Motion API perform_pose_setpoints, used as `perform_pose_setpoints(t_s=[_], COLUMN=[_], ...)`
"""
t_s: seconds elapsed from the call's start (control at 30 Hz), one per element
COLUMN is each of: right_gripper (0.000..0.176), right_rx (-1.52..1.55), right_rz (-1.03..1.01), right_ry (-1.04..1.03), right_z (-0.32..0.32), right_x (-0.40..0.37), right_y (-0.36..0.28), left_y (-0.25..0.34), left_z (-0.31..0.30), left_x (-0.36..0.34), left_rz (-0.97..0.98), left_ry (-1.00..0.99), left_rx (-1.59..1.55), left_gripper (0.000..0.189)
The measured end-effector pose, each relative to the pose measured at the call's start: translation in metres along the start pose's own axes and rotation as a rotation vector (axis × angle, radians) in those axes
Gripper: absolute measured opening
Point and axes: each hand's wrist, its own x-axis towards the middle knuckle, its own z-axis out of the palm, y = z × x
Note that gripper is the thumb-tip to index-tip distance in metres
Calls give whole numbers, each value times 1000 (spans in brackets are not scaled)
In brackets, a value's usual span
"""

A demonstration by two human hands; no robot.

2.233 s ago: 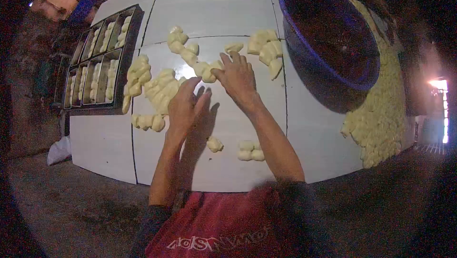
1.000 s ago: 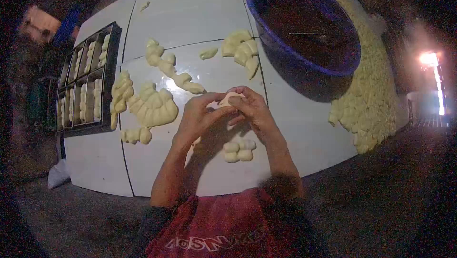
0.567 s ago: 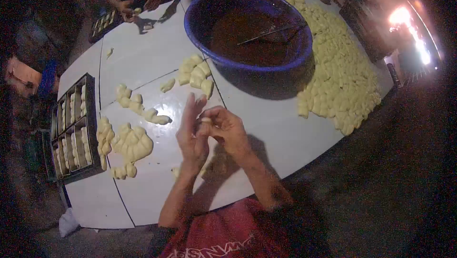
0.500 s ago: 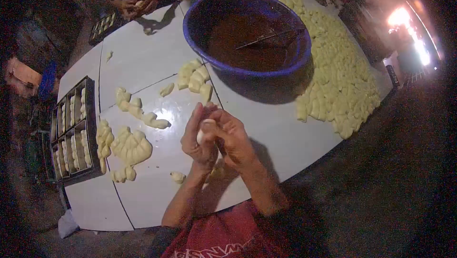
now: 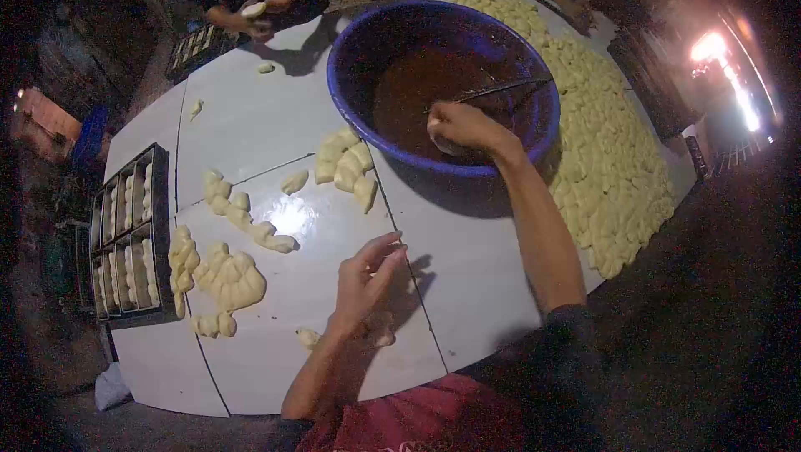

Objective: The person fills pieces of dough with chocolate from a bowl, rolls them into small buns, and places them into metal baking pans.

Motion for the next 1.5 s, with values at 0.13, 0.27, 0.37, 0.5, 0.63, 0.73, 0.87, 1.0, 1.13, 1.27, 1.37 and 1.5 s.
perform_pose_setpoints(t_s=[0.13, 0.27, 0.37, 0.5, 0.63, 0.73, 0.87, 1.0, 1.13, 1.27, 1.37, 1.5], right_gripper=[30, 27, 28, 16, 13, 15, 15, 42, 47, 23, 18, 19], right_rx=[-408, 128, 245, 962, 1342, 1473, 1565, 1273, 605, 445, 644, 1111], right_rz=[-6, 61, -38, 12, -37, -31, -73, -124, -206, -219, -79, 7], right_ry=[-409, -278, -86, 173, 294, 287, 255, 296, 540, 679, 558, 327], right_z=[22, 5, -5, 2, 32, 67, 102, 138, 174, 193, 195, 186], right_x=[22, 5, -27, -54, -83, -104, -127, -146, -155, -156, -152, -158], right_y=[21, 1, -33, -52, -72, -78, -78, -78, -106, -118, -117, -120], left_y=[-8, -10, -6, -1, 10, 9, -10, -21, -16, -12, -14, 4], left_z=[-6, -8, -2, 14, 33, 38, 16, -17, -22, -19, -25, -48], left_x=[-1, 3, 9, 28, 37, 34, 24, 10, -11, -23, -21, -18], left_rz=[8, 25, 75, 113, 64, 15, 92, 33, 14, 106, 137, -127], left_ry=[13, -51, -84, -135, -178, -193, -101, 137, 202, 287, 226, 64], left_rx=[33, 123, 78, -82, -430, -696, -711, -607, -532, -345, -334, -273], left_gripper=[35, 35, 36, 39, 48, 51, 40, 30, 36, 42, 43, 39])
